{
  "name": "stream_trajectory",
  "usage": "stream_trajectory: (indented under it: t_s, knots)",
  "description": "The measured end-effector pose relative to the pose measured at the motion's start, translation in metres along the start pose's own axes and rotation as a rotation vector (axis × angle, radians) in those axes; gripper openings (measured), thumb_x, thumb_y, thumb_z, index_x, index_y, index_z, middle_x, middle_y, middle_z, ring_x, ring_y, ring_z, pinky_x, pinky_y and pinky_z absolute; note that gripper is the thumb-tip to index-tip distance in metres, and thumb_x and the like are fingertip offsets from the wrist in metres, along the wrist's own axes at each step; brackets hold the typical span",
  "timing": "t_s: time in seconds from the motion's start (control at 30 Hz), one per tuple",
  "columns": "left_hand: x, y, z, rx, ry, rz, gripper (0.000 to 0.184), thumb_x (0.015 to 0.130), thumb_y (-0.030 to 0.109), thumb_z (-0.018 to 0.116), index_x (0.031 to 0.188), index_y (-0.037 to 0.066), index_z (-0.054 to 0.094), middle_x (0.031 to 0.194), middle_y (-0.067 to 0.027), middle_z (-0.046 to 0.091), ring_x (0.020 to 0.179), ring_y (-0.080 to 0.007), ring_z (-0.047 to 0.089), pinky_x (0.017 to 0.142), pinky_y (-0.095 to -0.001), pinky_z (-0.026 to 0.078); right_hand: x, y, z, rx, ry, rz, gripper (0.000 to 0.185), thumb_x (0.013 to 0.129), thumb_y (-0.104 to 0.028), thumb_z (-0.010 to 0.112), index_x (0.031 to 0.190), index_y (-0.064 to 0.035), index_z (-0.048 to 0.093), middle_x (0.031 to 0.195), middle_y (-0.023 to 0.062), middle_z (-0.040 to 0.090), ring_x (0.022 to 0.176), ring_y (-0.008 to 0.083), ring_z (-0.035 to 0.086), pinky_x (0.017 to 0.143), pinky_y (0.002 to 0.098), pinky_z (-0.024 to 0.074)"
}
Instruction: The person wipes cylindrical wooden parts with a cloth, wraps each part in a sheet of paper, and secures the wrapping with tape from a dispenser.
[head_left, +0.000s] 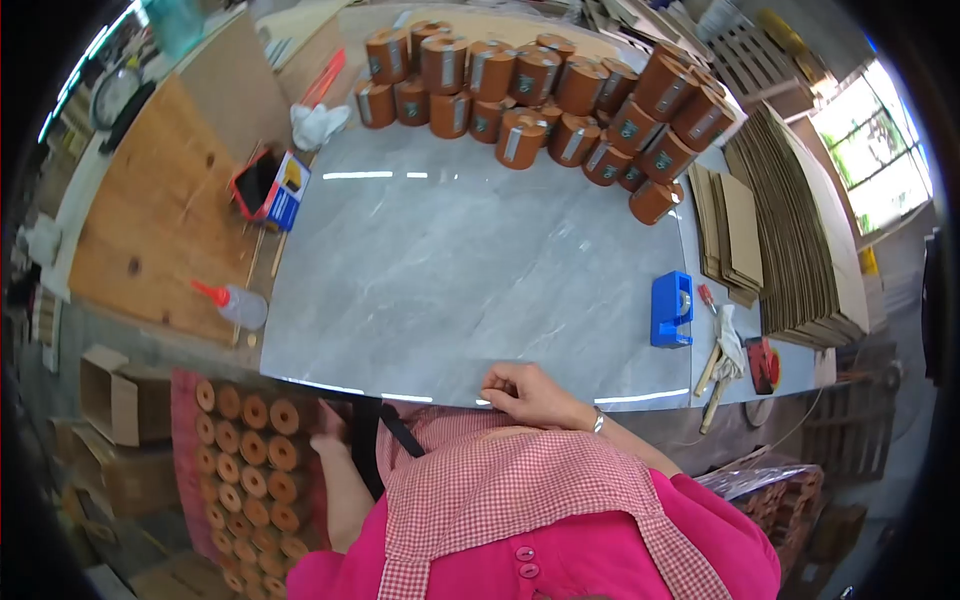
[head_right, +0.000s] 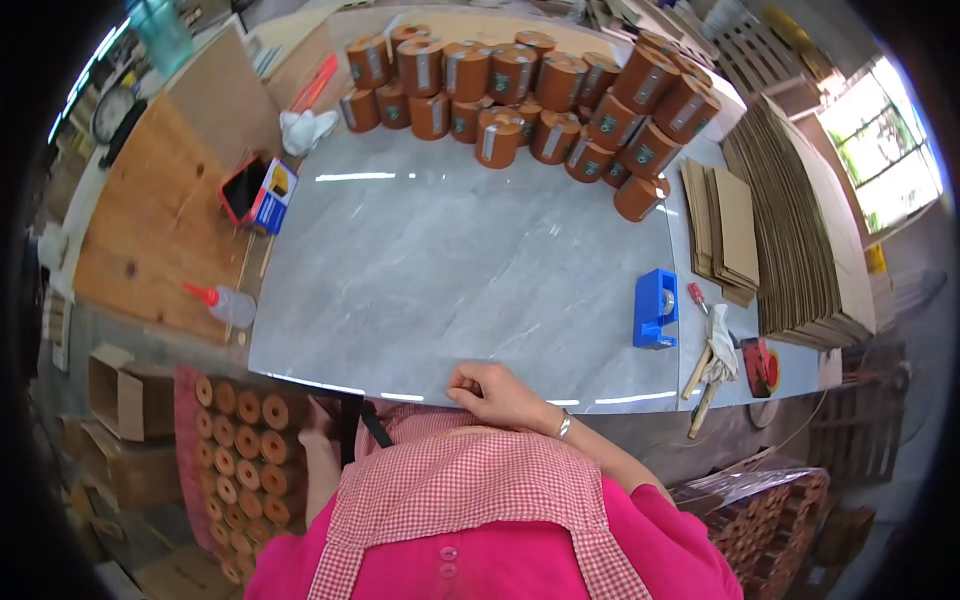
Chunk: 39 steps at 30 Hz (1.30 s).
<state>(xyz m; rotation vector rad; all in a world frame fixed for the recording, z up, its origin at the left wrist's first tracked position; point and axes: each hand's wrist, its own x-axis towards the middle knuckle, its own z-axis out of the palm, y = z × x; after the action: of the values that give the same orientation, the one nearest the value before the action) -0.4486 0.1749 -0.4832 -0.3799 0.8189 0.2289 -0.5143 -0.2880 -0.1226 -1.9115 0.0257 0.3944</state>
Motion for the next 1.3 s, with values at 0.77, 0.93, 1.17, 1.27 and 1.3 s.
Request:
stream_trajectory:
  t_s: [0.77,0.93,1.17,1.27,1.3]
  knots:
    - [-0.268,-0.273,0.124,1.902,-0.799,0.696,0.020,0.105,0.015,0.051,0.107,-0.002,0.062,0.090,-0.0079,0.064,0.074,-0.0124,0.059,0.067,-0.0263,0.050,0.057,-0.041,-0.415,-0.567,1.428,-0.048,0.099,0.069,-0.044,0.085,0.144,0.0047,0.044,0.134,0.0263,0.059,0.121,0.0378,0.061,0.104,0.0443,0.0476]
    - [-0.261,-0.331,0.126,2.002,-1.217,0.604,0.031,0.092,0.004,0.067,0.121,-0.003,0.060,0.106,-0.0113,0.064,0.093,-0.0188,0.062,0.085,-0.0347,0.052,0.029,-0.043,-0.379,-0.487,1.492,-0.256,0.089,0.068,-0.038,0.085,0.138,0.0029,0.049,0.126,0.0212,0.065,0.114,0.0352,0.065,0.099,0.0426,0.0516]
    - [-0.272,-0.446,0.126,1.877,-1.559,-0.167,0.101,0.074,0.039,0.087,0.153,0.003,0.035,0.153,-0.0163,0.041,0.135,-0.0301,0.051,0.106,-0.0421,0.046,-0.018,-0.037,-0.178,-0.213,0.894,-0.547,0.081,0.063,-0.035,0.085,0.130,-0.0012,0.055,0.115,0.0171,0.066,0.103,0.0292,0.066,0.090,0.0373,0.0537]
    - [-0.258,-0.451,0.111,1.746,-1.261,-0.731,0.107,0.072,0.054,0.087,0.152,0.003,0.037,0.150,-0.0151,0.046,0.134,-0.0290,0.052,0.106,-0.0424,0.048,-0.033,-0.013,-0.104,-0.063,0.704,-0.426,0.082,0.070,-0.029,0.084,0.139,0.0011,0.050,0.123,0.0199,0.065,0.110,0.0286,0.067,0.093,0.0371,0.0548]
    - [-0.243,-0.440,0.108,1.764,-1.173,-0.927,0.104,0.074,0.057,0.084,0.151,0.004,0.039,0.148,-0.0148,0.049,0.133,-0.0292,0.053,0.103,-0.0427,0.049,-0.037,-0.008,-0.087,0.007,0.675,-0.400,0.081,0.072,-0.028,0.083,0.139,0.0013,0.049,0.121,0.0204,0.065,0.108,0.0290,0.067,0.092,0.0372,0.0553]
